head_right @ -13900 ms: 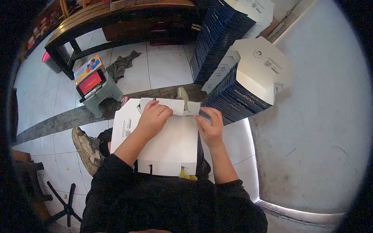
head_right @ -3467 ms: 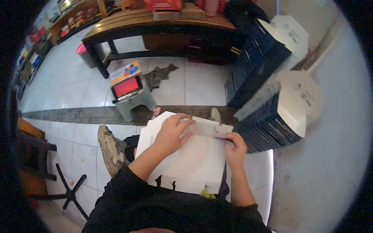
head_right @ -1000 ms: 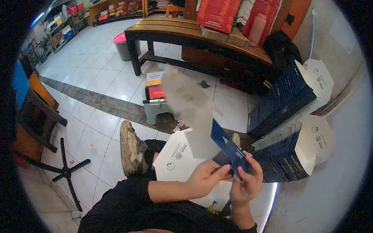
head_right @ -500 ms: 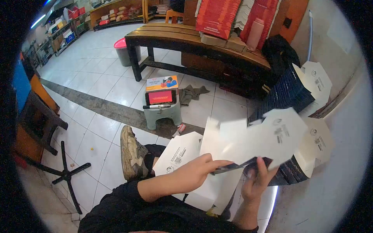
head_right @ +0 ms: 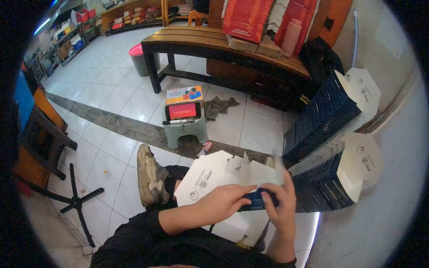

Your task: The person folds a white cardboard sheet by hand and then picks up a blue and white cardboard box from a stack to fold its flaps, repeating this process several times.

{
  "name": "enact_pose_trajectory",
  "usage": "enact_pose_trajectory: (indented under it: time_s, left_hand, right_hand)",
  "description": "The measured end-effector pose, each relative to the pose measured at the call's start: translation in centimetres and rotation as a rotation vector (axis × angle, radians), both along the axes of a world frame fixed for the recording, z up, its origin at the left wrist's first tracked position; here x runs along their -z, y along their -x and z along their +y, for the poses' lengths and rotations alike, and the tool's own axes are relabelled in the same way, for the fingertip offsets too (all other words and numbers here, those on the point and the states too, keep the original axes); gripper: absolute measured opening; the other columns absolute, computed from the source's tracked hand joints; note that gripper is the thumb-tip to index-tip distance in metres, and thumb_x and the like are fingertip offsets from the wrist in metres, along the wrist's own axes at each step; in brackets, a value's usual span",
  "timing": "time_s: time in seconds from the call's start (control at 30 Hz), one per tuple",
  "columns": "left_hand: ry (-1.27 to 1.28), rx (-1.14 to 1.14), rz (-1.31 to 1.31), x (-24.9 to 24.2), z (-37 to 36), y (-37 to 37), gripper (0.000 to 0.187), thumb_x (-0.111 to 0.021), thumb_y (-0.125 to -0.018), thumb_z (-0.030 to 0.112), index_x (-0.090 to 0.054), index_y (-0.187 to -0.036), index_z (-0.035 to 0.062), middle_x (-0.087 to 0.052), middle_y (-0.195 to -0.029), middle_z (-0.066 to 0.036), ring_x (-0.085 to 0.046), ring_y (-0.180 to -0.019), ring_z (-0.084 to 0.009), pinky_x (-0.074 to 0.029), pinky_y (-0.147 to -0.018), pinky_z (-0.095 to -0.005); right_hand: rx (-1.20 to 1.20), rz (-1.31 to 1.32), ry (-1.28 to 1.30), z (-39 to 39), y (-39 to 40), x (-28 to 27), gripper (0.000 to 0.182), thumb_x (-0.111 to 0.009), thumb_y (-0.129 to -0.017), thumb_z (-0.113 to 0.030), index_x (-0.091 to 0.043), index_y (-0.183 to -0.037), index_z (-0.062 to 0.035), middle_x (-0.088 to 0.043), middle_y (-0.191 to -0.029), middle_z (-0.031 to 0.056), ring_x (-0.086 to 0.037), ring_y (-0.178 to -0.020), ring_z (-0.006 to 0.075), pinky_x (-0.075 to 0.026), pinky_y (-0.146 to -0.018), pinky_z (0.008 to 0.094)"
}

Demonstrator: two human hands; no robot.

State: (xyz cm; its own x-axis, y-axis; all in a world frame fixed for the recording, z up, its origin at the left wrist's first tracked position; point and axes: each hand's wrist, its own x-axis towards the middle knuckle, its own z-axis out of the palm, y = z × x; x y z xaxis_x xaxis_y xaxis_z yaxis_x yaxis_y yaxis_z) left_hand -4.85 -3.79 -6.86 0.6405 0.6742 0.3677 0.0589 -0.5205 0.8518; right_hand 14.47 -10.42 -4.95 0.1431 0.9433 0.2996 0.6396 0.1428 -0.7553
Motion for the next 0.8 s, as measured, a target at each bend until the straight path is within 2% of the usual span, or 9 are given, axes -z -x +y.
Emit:
enact_pose_trajectory:
  time_s: [0.17,0.23,0.27,0.37,0.43,0.57,0.67,0.73,0.8]
  left_hand:
    - [-0.009,0.072,-0.002,-0.4,0.3,0.5,0.032,-0.064,-0.088,0.015,-0.059,-0.118,0.0029,-0.062,-0.093,-0.018,-0.062,-0.082,-0.0348,-0.05,-0.071,-0.0387]
    - [0.009,0.179,0.117,-1.1,0.7,1.0,0.023,-0.065,-0.088,0.018,-0.065,-0.107,0.0044,-0.064,-0.099,-0.016,-0.063,-0.09,-0.033,-0.051,-0.077,-0.038]
    - [0.009,0.179,0.117,-0.6,0.8,1.0,0.023,-0.065,-0.088,0.018,-0.065,-0.107,0.0044,-0.064,-0.099,-0.016,-0.063,-0.09,-0.033,-0.051,-0.077,-0.038]
    - [-0.27,0.078,0.019,1.2,1.1,0.8,0.017,-0.067,-0.087,0.02,-0.067,-0.095,0.0051,-0.065,-0.105,-0.014,-0.061,-0.103,-0.0323,-0.049,-0.086,-0.0388]
    - [-0.393,0.063,0.107,1.7,1.3,0.8,0.015,-0.07,-0.083,0.019,-0.068,-0.087,0.0048,-0.062,-0.115,-0.015,-0.056,-0.116,-0.0329,-0.047,-0.095,-0.0415]
    - [-0.47,-0.039,0.283,2.6,2.4,1.0,0.019,-0.071,-0.078,0.017,-0.066,-0.092,0.0045,-0.057,-0.125,-0.016,-0.052,-0.121,-0.0335,-0.045,-0.098,-0.0418]
    - [-0.512,-0.093,0.352,3.7,3.6,1.4,0.031,-0.071,-0.075,0.016,-0.064,-0.103,0.0057,-0.051,-0.133,-0.016,-0.049,-0.124,-0.0342,-0.042,-0.102,-0.0413]
    - [-0.524,-0.172,0.436,3.5,4.2,1.8,0.053,-0.074,-0.072,0.022,-0.057,-0.121,0.0086,-0.047,-0.136,-0.017,-0.047,-0.126,-0.0354,-0.037,-0.107,-0.0425]
    - [-0.464,-0.182,0.385,1.1,4.1,2.3,0.062,-0.074,-0.074,0.024,-0.051,-0.128,0.0079,-0.045,-0.138,-0.019,-0.045,-0.127,-0.0345,-0.034,-0.109,-0.0437]
  right_hand:
    - [-0.287,-0.044,-0.302,0.6,-0.9,0.6,0.022,-0.066,-0.085,-0.019,-0.067,-0.099,-0.0023,-0.04,-0.139,0.0271,-0.044,-0.128,0.0371,-0.035,-0.106,0.0445]
    - [-0.045,0.465,-0.581,0.6,-1.4,2.1,0.034,-0.061,-0.091,-0.027,-0.059,-0.115,-0.0034,-0.037,-0.142,0.0257,-0.043,-0.129,0.0365,-0.037,-0.106,0.0459]
    - [0.105,0.528,-0.528,0.4,-1.6,2.2,0.043,-0.056,-0.095,-0.03,-0.048,-0.127,-0.0037,-0.033,-0.145,0.0245,-0.042,-0.129,0.0353,-0.041,-0.103,0.0466]
    - [0.169,0.97,-0.296,0.4,-3.6,5.4,0.044,-0.056,-0.095,-0.027,-0.045,-0.128,-0.0008,-0.05,-0.13,0.0183,-0.055,-0.116,0.0271,-0.049,-0.094,0.0408]
    - [0.168,0.965,-0.283,0.7,-3.1,4.8,0.044,-0.057,-0.094,-0.028,-0.046,-0.128,-0.0007,-0.051,-0.128,0.0175,-0.056,-0.114,0.0265,-0.049,-0.093,0.0402]
    - [0.186,0.934,-0.215,0.9,-1.2,2.0,0.048,-0.062,-0.091,-0.03,-0.047,-0.127,-0.0003,-0.054,-0.121,0.0144,-0.058,-0.107,0.0242,-0.048,-0.091,0.0378]
    - [0.197,0.916,-0.192,0.6,-1.4,2.0,0.05,-0.064,-0.09,-0.031,-0.048,-0.126,-0.0001,-0.056,-0.117,0.0129,-0.059,-0.104,0.0231,-0.048,-0.09,0.0365]
    - [0.116,0.665,-0.141,-0.1,-2.2,3.3,0.058,-0.078,-0.078,-0.03,-0.052,-0.119,0.0007,-0.055,-0.112,0.0113,-0.058,-0.102,0.0213,-0.046,-0.088,0.0348]
    - [0.079,0.601,-0.233,-0.2,-0.8,3.3,0.06,-0.082,-0.072,-0.029,-0.053,-0.114,0.0006,-0.055,-0.115,0.0129,-0.056,-0.104,0.0219,-0.046,-0.088,0.0353]
